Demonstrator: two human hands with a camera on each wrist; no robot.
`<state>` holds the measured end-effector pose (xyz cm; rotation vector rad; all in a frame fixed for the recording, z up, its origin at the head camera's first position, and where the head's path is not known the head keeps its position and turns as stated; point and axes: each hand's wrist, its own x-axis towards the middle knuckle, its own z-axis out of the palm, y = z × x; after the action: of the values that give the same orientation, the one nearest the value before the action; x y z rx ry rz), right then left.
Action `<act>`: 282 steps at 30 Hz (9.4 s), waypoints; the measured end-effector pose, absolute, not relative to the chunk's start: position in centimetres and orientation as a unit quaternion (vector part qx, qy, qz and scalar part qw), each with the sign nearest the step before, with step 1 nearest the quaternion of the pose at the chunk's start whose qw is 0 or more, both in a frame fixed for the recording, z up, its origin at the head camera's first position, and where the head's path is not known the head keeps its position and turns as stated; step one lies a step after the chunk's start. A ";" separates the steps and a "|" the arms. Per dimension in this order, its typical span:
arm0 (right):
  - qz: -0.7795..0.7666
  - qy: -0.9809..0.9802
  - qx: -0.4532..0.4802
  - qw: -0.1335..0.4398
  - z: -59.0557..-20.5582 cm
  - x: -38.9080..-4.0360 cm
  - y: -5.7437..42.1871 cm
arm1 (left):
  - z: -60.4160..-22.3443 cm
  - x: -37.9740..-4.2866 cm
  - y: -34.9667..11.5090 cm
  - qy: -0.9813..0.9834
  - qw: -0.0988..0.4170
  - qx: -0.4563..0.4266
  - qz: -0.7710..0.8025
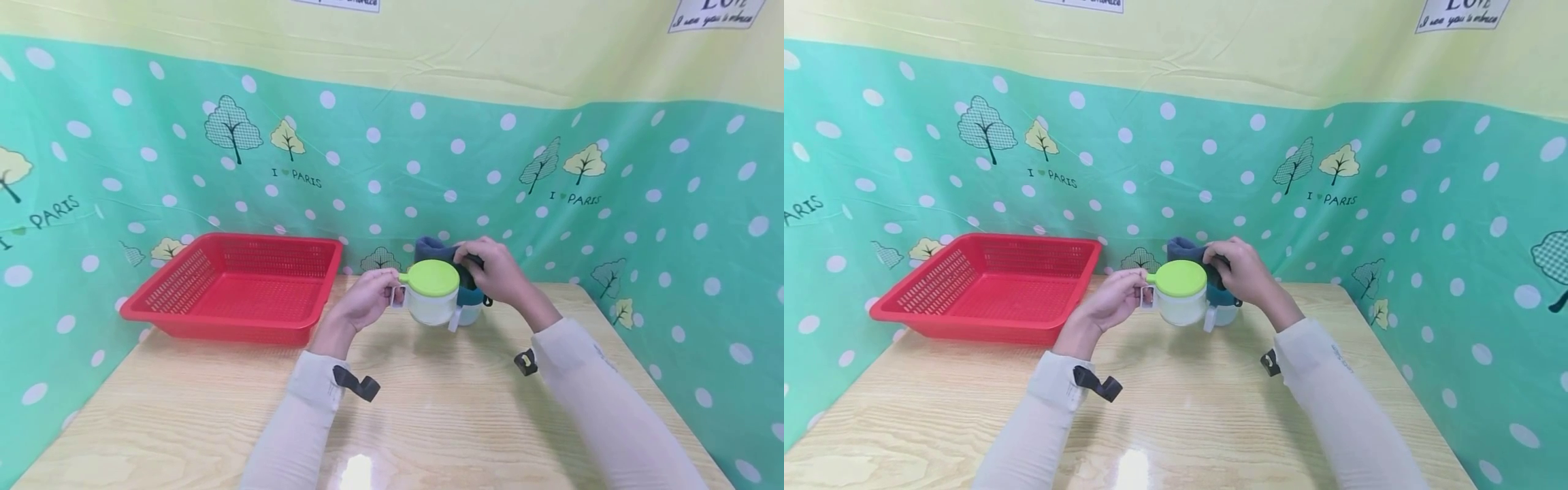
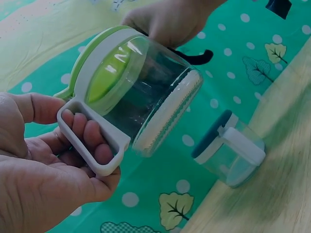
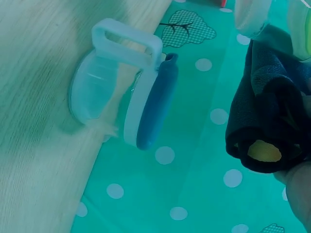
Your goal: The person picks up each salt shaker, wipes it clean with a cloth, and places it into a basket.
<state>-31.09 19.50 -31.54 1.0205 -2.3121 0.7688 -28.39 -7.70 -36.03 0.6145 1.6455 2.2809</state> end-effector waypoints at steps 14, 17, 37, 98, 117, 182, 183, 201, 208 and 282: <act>0.250 -0.843 0.402 0.256 -32.5 -30.7 20.1 | -35.9 -28.6 -8.5 0.548 0.120 0.204 0.802; 0.242 -0.843 0.403 0.260 -32.8 -30.6 20.3 | -35.9 -28.8 -8.7 0.548 0.121 0.202 0.803; 0.255 -0.841 0.388 0.277 -33.9 -29.6 21.4 | -36.3 -29.3 -10.4 0.553 0.068 0.155 0.816; 0.193 -0.836 0.399 0.323 -34.0 -29.4 18.0 | -37.3 -30.2 -10.1 0.581 0.025 0.083 0.810; 0.146 -0.838 0.410 0.330 -34.6 -27.9 17.0 | -38.0 -30.6 -9.6 0.592 -0.016 0.048 0.804; 0.062 -0.845 0.387 0.363 -34.6 -26.1 14.6 | -38.0 -30.6 -8.6 0.573 -0.064 0.014 0.817; 0.063 -0.845 0.391 0.360 -34.5 -25.9 14.5 | -38.0 -30.6 -8.6 0.575 -0.064 0.013 0.816; 0.106 -0.832 0.470 0.276 -32.9 -25.0 14.6 | -38.2 -30.5 -8.6 0.586 -0.067 0.030 0.807; 0.128 -0.828 0.496 0.228 -33.5 -25.0 14.2 | -38.1 -30.4 -8.5 0.586 -0.064 0.031 0.807; 0.080 -0.863 0.394 0.305 -38.1 -28.0 14.0 | -36.1 -29.8 -9.2 0.448 0.005 0.026 0.894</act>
<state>-28.00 14.01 -38.09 1.0435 -2.2859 0.2118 -29.80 -9.22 -36.06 0.0815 1.4021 2.7983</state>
